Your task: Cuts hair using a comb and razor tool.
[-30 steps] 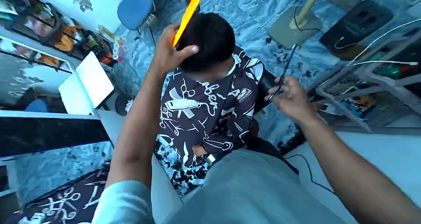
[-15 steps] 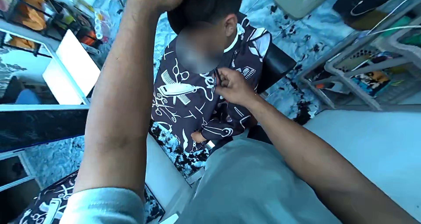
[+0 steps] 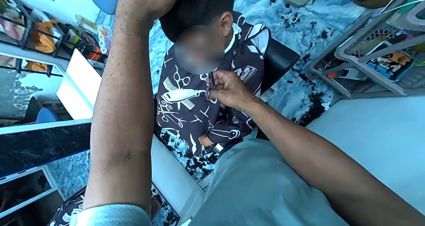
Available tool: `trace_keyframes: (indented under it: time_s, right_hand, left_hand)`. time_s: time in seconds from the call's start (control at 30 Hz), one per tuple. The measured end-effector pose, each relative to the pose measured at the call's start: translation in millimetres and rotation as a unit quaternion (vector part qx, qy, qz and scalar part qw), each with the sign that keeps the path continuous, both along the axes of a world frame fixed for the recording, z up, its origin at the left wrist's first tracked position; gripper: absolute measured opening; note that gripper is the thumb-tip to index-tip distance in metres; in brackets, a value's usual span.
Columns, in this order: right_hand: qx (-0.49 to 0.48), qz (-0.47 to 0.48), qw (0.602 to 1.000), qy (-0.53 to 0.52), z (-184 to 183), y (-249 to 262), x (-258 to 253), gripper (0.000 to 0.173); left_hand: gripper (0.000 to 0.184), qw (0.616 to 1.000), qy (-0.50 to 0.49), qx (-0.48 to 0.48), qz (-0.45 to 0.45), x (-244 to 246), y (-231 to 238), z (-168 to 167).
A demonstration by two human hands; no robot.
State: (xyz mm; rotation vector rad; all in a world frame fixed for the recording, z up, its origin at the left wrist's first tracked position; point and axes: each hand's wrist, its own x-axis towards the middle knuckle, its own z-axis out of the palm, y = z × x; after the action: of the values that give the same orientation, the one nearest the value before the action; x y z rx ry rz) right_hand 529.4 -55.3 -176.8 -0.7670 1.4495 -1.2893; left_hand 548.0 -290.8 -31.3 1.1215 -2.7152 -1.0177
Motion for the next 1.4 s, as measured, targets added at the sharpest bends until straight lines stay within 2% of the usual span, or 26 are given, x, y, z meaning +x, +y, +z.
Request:
trace_keyframes:
  time_s: [0.37, 0.7, 1.27, 1.4]
  right_hand:
    - [0.005, -0.029, 0.997, -0.068, 9, -6, 16, 0.029]
    - [-0.006, -0.062, 0.989, -0.135, 17, -14, 36, 0.031]
    - [-0.024, -0.091, 0.969, -0.228, 28, -26, 55, 0.028]
    - [-0.031, -0.09, 0.971, -0.22, 27, -28, 55, 0.028]
  left_hand:
    - [0.019, 1.0, 0.018, 0.013, -0.014, -6, -8, -5]
    - [0.031, 1.0, -0.007, 0.014, -0.009, -10, -15, -6]
    - [0.029, 1.0, -0.019, 0.02, 0.002, -13, -14, -3]
    - [0.027, 0.999, -0.015, 0.026, -0.012, -14, -16, -4]
